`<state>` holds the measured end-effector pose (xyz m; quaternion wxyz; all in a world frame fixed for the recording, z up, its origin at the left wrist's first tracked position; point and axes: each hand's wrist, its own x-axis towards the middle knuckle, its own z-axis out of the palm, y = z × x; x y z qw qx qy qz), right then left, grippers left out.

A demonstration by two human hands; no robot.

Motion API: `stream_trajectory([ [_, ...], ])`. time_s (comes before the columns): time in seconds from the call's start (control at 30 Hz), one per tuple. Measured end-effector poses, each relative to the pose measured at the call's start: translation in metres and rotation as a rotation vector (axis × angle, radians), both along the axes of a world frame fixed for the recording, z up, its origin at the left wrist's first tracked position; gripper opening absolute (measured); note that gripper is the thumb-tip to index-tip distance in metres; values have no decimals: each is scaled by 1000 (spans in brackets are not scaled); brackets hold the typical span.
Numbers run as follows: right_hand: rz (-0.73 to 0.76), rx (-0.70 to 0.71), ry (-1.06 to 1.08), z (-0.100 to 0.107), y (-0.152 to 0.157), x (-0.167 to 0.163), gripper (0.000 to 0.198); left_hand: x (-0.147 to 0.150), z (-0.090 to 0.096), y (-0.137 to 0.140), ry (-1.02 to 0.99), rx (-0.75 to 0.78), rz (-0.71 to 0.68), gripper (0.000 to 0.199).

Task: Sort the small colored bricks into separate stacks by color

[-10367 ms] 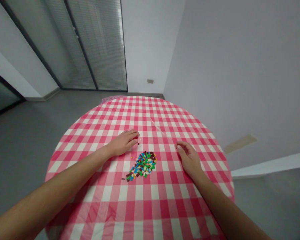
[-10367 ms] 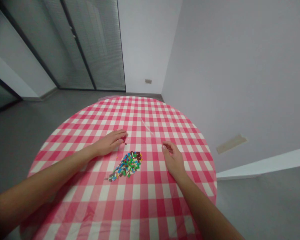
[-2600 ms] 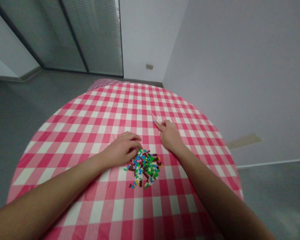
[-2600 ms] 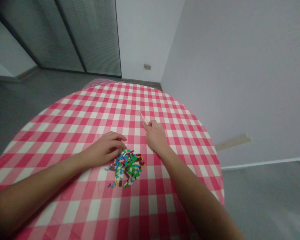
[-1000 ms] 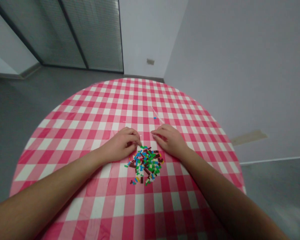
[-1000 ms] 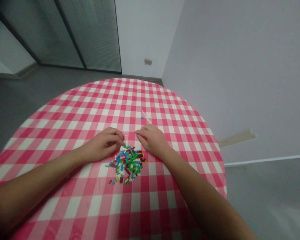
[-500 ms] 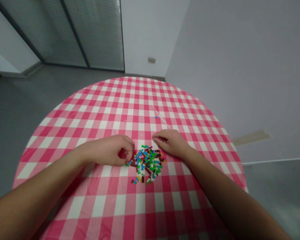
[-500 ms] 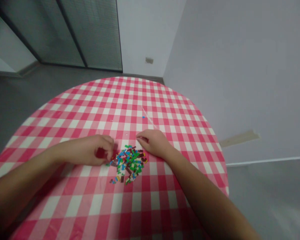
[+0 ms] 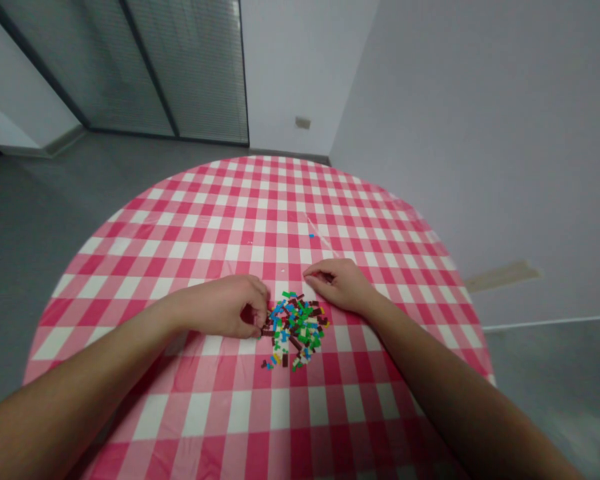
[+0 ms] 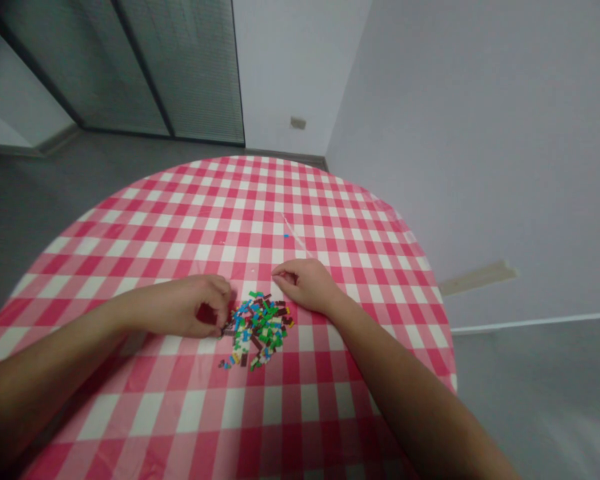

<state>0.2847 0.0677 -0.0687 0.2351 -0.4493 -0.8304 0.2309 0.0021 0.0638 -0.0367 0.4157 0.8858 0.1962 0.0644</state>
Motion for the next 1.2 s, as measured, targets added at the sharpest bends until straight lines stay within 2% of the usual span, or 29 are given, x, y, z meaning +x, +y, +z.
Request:
stream_trajectory([
  [0.23, 201, -40, -15, 8, -6, 0, 15, 2, 4, 2, 17, -74, 73, 22],
  [0.4, 253, -38, -124, 13, -8, -5, 16, 7, -7, 4, 30, 41, 242, 25],
  [0.57, 238, -64, -122, 13, -8, -4, 15, 15, -17, 1, 95, 211, 360, 26],
  [0.67, 167, -60, -50, 10, -7, -5, 14, 18, -18, -1, 92, 219, 430, 28],
  [0.8, 29, 18, 53, 5, -8, -10, 13, 19, -19, -2, 34, 218, 508, 23],
  [0.97, 54, 132, 135, 5, -14, -21, 11, 21, -25, -2, -90, 253, 522, 18],
  [1.2, 43, 68, 160, 4, -21, -24, 6, 24, -28, -4, -248, 310, 505, 16],
])
